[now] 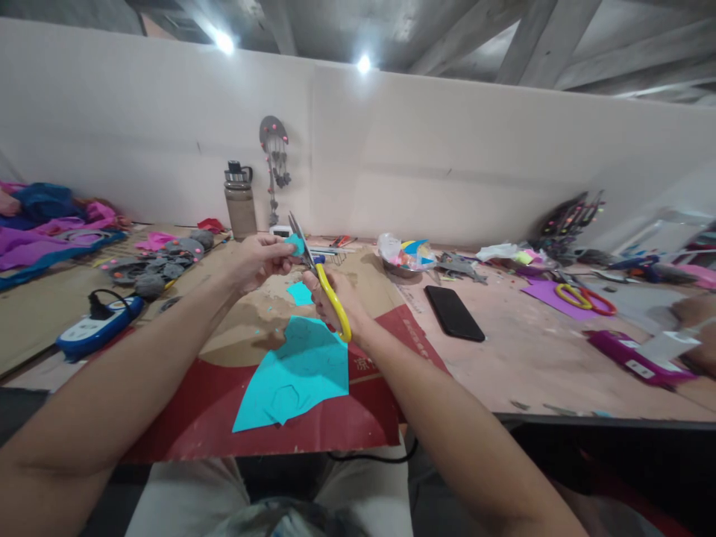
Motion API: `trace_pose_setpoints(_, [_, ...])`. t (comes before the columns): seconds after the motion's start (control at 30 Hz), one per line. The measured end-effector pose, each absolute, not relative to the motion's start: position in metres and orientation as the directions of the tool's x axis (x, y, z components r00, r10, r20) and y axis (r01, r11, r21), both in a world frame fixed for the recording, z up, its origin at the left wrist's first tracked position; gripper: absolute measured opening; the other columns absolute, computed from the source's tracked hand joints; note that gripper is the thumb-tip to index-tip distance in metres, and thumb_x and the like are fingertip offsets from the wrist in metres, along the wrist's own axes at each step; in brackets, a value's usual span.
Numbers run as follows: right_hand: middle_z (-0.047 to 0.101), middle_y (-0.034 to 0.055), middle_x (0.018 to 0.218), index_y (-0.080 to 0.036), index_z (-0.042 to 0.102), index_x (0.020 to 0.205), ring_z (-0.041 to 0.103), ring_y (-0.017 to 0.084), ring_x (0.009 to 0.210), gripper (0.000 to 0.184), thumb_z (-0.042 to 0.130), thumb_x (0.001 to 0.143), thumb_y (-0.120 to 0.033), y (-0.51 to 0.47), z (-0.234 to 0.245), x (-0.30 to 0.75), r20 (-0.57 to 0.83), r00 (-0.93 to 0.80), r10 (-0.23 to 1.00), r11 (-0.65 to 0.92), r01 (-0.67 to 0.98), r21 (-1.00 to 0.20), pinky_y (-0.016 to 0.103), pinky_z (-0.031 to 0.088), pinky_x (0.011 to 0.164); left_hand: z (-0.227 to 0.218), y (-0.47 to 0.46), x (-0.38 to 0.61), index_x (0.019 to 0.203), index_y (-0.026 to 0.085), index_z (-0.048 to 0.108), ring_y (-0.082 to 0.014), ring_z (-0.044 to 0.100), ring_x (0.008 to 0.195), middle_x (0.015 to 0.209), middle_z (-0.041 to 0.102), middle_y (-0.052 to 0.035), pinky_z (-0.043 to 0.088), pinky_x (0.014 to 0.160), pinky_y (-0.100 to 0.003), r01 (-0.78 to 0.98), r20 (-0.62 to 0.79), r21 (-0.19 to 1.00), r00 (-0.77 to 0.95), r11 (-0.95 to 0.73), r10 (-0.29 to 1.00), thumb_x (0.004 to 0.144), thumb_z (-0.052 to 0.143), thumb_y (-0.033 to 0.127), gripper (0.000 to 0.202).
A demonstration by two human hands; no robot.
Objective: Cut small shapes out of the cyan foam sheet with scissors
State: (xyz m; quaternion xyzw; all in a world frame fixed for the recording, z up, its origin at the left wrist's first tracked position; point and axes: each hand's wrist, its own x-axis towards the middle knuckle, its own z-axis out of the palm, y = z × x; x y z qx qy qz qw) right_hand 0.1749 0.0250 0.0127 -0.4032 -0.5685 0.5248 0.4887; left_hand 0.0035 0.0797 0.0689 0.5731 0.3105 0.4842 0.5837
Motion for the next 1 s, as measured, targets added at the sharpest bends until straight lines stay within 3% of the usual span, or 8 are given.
trace_pose_setpoints(0.13, [0.041, -0.0105, 0.058, -0.024, 0.046, 0.092, 0.033, 0.006, 0.034, 0.054, 0.063, 0.084, -0.074, 0.022, 0.015, 0.176, 0.137, -0.169, 0.976, 0.136, -0.015, -0.991, 0.019, 0.028, 0.029, 0.069, 0.079, 0.004, 0.06, 0.015, 0.053, -0.0094, 0.059, 0.05, 0.054, 0.06, -0.0007, 0.045, 0.053, -0.021, -0.231, 0.188, 0.966, 0.302, -0.119, 0.935, 0.069, 0.086, 0.02, 0.034])
trace_pose_setpoints(0.3, [0.039, -0.0099, 0.058, -0.024, 0.046, 0.093, 0.033, 0.007, 0.036, 0.048, 0.059, 0.089, -0.071, 0.026, 0.017, 0.178, 0.184, -0.156, 0.97, 0.185, -0.011, -0.983, 0.021, 0.03, 0.032, 0.066, 0.083, 0.004, 0.068, 0.017, 0.052, -0.0115, 0.064, 0.057, 0.067, 0.068, -0.0027, 0.045, 0.054, -0.022, -0.264, 0.222, 0.952, 0.248, -0.155, 0.943, 0.067, 0.08, 0.014, 0.028])
trace_pose_setpoints(0.47, [0.039, -0.0083, 0.059, -0.025, 0.049, 0.095, 0.035, 0.008, 0.041, 0.057, 0.058, 0.084, -0.08, 0.039, 0.005, 0.182, 0.275, -0.184, 0.944, 0.289, 0.056, -0.956, 0.024, 0.029, 0.036, 0.065, 0.088, 0.002, 0.07, 0.016, 0.056, -0.0065, 0.053, 0.051, 0.062, 0.061, 0.0009, 0.039, 0.05, -0.019, -0.289, 0.293, 0.931, 0.232, -0.222, 0.927, 0.065, 0.076, 0.014, 0.021])
trace_pose_setpoints(0.63, [0.037, -0.0088, 0.056, -0.025, 0.045, 0.089, 0.034, 0.009, 0.04, 0.063, 0.053, 0.081, -0.086, 0.043, 0.001, 0.185, 0.279, -0.279, 0.919, 0.315, 0.094, -0.944, 0.026, 0.031, 0.037, 0.064, 0.09, 0.001, 0.06, 0.016, 0.053, -0.005, 0.046, 0.048, 0.054, 0.05, 0.0033, 0.034, 0.046, -0.018, -0.287, 0.271, 0.939, 0.277, -0.189, 0.922, 0.063, 0.075, 0.014, 0.022])
trace_pose_setpoints(0.77, [0.038, -0.0097, 0.057, -0.024, 0.045, 0.092, 0.038, 0.009, 0.041, 0.065, 0.052, 0.08, -0.088, 0.037, 0.007, 0.184, 0.26, -0.335, 0.906, 0.312, 0.112, -0.943, 0.025, 0.033, 0.037, 0.065, 0.089, 0.001, 0.06, 0.016, 0.053, -0.0082, 0.053, 0.051, 0.057, 0.058, -0.0013, 0.039, 0.048, -0.02, -0.277, 0.234, 0.948, 0.278, -0.155, 0.932, 0.061, 0.072, 0.013, 0.02])
trace_pose_setpoints(1.0, [0.039, -0.011, 0.057, -0.023, 0.046, 0.095, 0.037, 0.007, 0.039, 0.063, 0.053, 0.081, -0.085, 0.036, 0.007, 0.185, 0.233, -0.368, 0.9, 0.293, 0.116, -0.949, 0.023, 0.033, 0.036, 0.065, 0.093, -0.001, 0.062, 0.015, 0.056, -0.0087, 0.054, 0.049, 0.061, 0.064, -0.0051, 0.041, 0.047, -0.021, -0.262, 0.208, 0.957, 0.304, -0.129, 0.93, 0.06, 0.07, 0.013, 0.015])
